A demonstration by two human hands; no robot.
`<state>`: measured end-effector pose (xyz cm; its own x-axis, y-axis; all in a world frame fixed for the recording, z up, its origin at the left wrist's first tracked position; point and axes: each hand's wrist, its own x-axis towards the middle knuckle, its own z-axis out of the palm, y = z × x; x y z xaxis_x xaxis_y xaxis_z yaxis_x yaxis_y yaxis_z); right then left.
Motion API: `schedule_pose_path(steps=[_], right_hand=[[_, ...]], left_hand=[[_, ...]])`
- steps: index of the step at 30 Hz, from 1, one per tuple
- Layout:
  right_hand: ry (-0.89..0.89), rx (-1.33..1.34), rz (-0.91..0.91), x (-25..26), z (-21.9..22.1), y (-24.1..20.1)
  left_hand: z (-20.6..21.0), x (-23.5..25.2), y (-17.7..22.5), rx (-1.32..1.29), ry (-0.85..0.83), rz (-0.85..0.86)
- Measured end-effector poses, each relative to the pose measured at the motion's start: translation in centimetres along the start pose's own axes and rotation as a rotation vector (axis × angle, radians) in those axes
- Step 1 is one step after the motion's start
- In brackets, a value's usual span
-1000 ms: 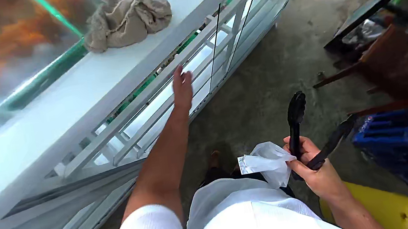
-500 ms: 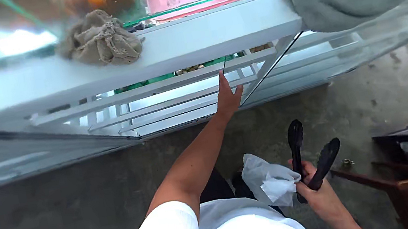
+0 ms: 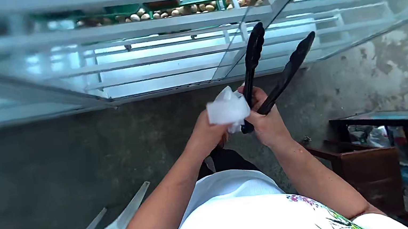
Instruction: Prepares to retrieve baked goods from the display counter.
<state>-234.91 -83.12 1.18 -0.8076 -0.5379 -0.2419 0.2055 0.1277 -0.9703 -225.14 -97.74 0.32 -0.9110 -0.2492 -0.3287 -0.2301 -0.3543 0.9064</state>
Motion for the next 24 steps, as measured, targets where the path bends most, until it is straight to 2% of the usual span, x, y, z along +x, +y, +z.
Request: schedule_pose_path(steps=[4, 8, 10, 14, 16, 18, 20, 24], right_hand=[[0.004, 0.096, 0.013, -1.1, 3.8, 0.8], [0.038, 0.282, 0.074, -1.6, 6.9, 0.6], [0.035, 0.367, 0.129, -1.7, 7.8, 0.4], [-0.005, 0.369, 0.145, -1.6, 8.4, 0.9], [-0.124, 0.236, 0.136, -1.7, 8.3, 1.6], [-0.243, 0.129, 0.135, -2.1, 8.5, 2.4], [-0.296, 0.051, 0.117, -2.5, 9.0, 3.1], [-0.326, -0.080, 0.103, -2.0, 7.7, 3.6]], left_hand=[[-4.0, -3.0, -0.2, -0.439, 0.184, 0.040], [-7.5, -6.7, -2.2, -0.815, 0.181, 0.006], [-8.8, -8.6, -3.9, -0.781, 0.082, 0.007], [-10.7, -11.2, -4.6, -0.236, -0.201, -0.057], [-10.0, -11.1, -3.7, -0.021, -0.081, -0.088], [-8.9, -10.2, -3.4, 0.028, 0.044, -0.071], [-7.2, -8.8, -3.5, -0.078, 0.161, -0.046], [-4.8, -6.3, -3.3, -0.419, 0.393, -0.108]])
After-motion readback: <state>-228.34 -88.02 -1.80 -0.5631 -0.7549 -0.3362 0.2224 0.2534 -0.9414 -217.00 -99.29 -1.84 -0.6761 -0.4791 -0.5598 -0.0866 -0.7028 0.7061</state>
